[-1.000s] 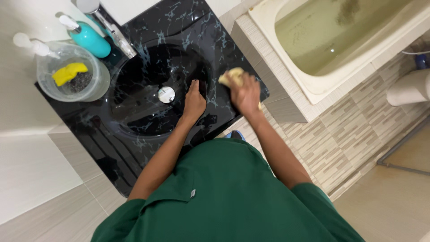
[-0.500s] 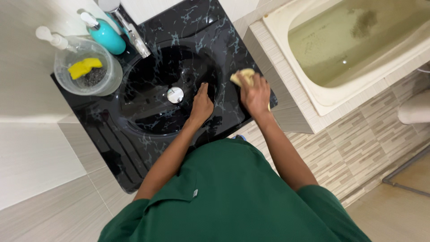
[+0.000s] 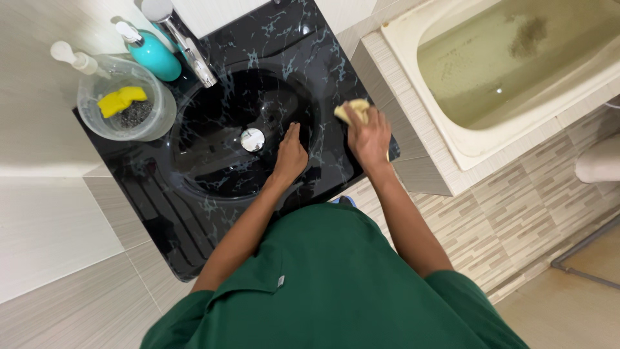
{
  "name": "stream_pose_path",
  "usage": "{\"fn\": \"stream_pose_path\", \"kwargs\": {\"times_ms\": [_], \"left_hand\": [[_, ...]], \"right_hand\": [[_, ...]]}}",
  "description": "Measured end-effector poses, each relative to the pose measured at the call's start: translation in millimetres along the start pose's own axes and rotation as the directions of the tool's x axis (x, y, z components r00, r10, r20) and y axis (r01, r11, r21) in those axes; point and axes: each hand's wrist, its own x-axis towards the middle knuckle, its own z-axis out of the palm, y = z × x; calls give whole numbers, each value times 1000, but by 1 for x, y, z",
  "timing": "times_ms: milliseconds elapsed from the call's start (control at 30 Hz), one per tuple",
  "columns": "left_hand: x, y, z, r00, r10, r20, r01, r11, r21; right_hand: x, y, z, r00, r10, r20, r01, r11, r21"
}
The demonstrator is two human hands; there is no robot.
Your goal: The person cleans a black marble bathroom sink using a yellow cloth. They wipe the countertop, the basin, and the faucet, and briefly move a plastic container and a soap dispenser to reach the surfaces underneath before returning them.
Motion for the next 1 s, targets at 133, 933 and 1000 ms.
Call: {"fn": "stream_pose_path", "kwargs": {"times_ms": [133,933,1000], "left_hand": [[0,1,0,1000,25,-5,-25,1000,18],[35,11,12,992,115,-61,-115,993,2],[35,11,13,999,36,-9,-36,999,-24]], "right_hand": [[26,-14,11,998,52,-20,-52,999,-2],[32,-5,6,992,40,122,-49,996,77],[51,-3,17,996,88,32,-88,996,9]]}}
